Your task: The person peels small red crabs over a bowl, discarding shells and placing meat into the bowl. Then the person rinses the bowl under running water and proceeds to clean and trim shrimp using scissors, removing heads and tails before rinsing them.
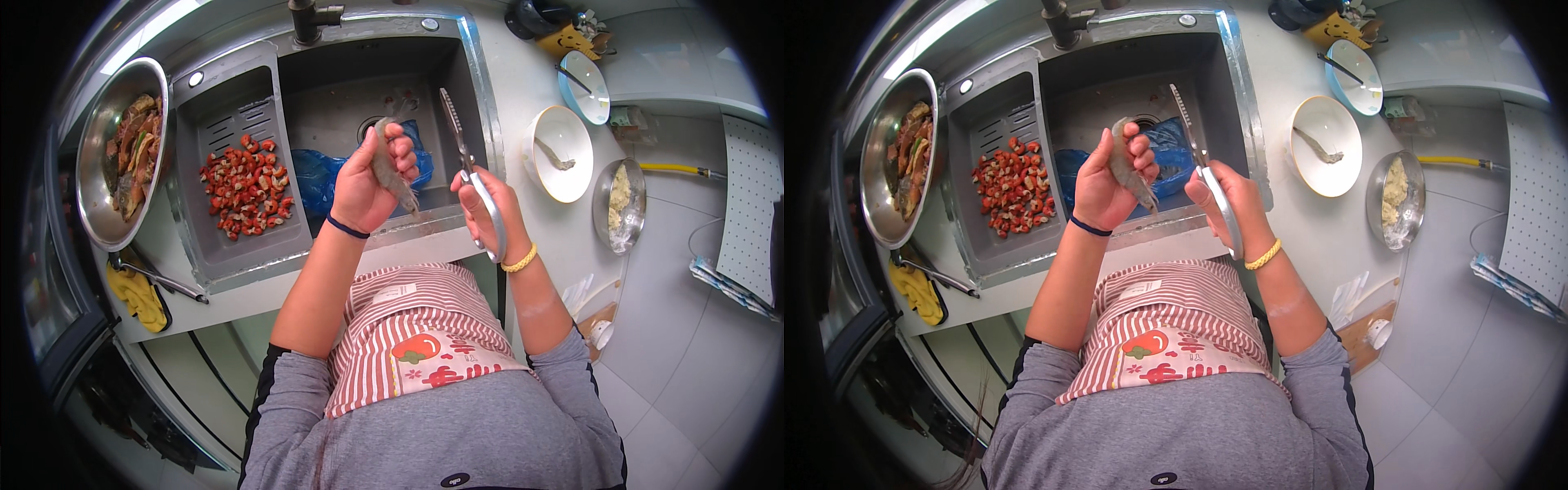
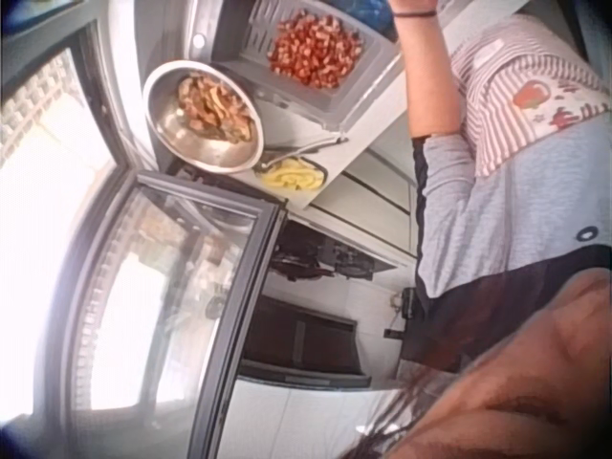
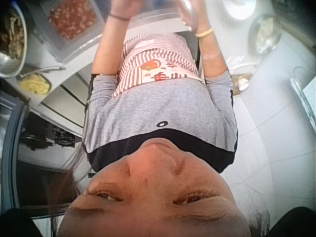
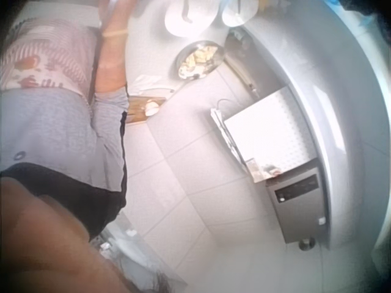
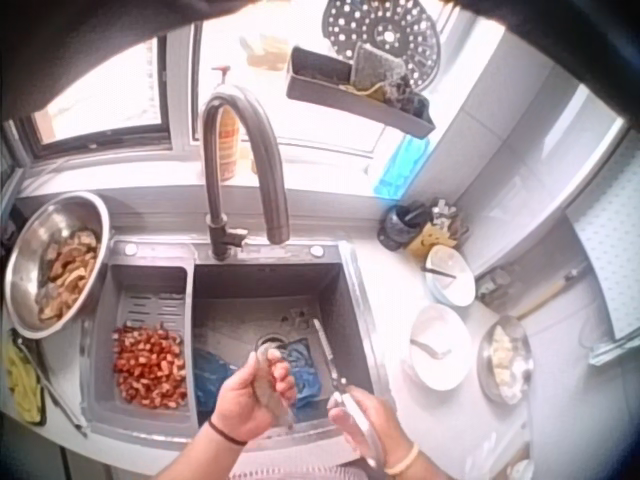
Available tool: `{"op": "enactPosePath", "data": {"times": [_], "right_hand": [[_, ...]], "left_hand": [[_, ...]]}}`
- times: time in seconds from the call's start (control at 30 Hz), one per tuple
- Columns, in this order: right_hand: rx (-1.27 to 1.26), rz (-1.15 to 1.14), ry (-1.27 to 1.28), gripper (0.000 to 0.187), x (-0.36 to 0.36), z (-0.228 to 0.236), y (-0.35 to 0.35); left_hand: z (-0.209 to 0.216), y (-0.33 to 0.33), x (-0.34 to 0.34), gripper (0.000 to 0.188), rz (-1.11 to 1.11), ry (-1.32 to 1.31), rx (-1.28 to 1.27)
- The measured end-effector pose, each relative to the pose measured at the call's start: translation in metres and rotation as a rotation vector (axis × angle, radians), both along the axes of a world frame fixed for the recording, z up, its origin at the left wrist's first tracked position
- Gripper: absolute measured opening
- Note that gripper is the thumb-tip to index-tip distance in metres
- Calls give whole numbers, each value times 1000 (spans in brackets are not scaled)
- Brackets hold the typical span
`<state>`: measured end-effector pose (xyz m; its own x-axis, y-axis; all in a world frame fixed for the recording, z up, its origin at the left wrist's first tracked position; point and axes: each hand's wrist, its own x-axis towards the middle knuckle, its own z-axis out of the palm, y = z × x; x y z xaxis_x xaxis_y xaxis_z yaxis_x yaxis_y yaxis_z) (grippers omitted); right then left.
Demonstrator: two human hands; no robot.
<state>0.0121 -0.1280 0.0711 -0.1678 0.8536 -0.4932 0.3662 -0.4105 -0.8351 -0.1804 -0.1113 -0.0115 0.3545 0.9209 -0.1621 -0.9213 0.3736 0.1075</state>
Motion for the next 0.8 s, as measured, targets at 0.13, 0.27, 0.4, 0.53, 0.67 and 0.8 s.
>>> {"op": "enactPosePath", "data": {"times": [0.13, 0.27, 0.4, 0.53, 0.67, 0.8], "right_hand": [[112, -125, 74, 33, -13, -13, 2], [140, -110, 188, 37, -19, -23, 6], [373, 77, 156, 34, -22, -37, 5], [340, -41, 178, 35, -27, -38, 4], [327, -67, 152, 27, -22, -38, 12], [226, -112, 242, 23, -26, -27, 17]], "left_hand": [[-5, -1, 6, 30, 71, -109, -63], [-13, -3, 9, 31, 98, -164, -55], [-4, -4, 13, 28, 113, -134, -97], [-2, -5, 15, 24, 122, -139, -108], [-1, -7, 13, 23, 131, -148, -150], [-9, -10, 13, 25, 123, -193, -78]]}}
